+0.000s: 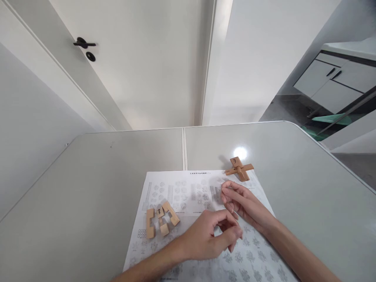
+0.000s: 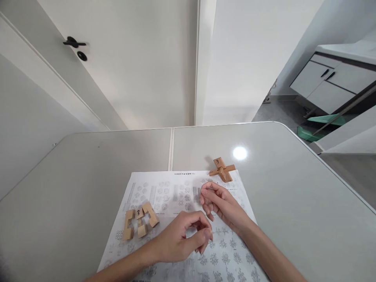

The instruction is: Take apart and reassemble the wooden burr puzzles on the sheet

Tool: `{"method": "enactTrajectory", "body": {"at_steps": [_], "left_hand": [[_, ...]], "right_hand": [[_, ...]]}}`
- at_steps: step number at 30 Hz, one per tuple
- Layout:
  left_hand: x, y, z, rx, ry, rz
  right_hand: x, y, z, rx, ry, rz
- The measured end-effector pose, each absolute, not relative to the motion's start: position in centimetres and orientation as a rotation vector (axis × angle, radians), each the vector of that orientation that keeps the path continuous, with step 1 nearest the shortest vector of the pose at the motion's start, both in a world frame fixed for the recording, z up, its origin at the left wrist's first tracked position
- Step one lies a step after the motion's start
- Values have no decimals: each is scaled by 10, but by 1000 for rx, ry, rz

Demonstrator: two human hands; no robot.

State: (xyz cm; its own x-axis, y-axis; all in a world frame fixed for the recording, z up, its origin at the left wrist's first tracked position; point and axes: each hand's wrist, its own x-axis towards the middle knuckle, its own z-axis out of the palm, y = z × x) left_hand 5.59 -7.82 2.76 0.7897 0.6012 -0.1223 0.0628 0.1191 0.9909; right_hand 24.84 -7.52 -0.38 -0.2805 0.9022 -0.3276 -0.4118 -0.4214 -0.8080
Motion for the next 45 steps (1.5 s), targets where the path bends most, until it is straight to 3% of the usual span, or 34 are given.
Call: {"method": "enactTrajectory", "body": {"at_steps": [7, 12, 20, 37, 45], "left_hand": [[6, -80, 51, 2060, 949, 580], [-53, -86, 29, 2421, 1220, 756], [-106, -93, 3, 2501, 1450, 554], [-71, -81, 7, 2508, 1325, 650], [-19, -67, 11, 2542, 1063, 629]], "right_hand": [[251, -76, -9, -1006, -824, 1850], [251, -77, -7, -1020, -834, 1852], [249, -77, -7, -1037, -849, 1843], [248, -79, -3, -1018, -994, 1789], [242, -85, -2, -1104, -1239, 1577]]}}
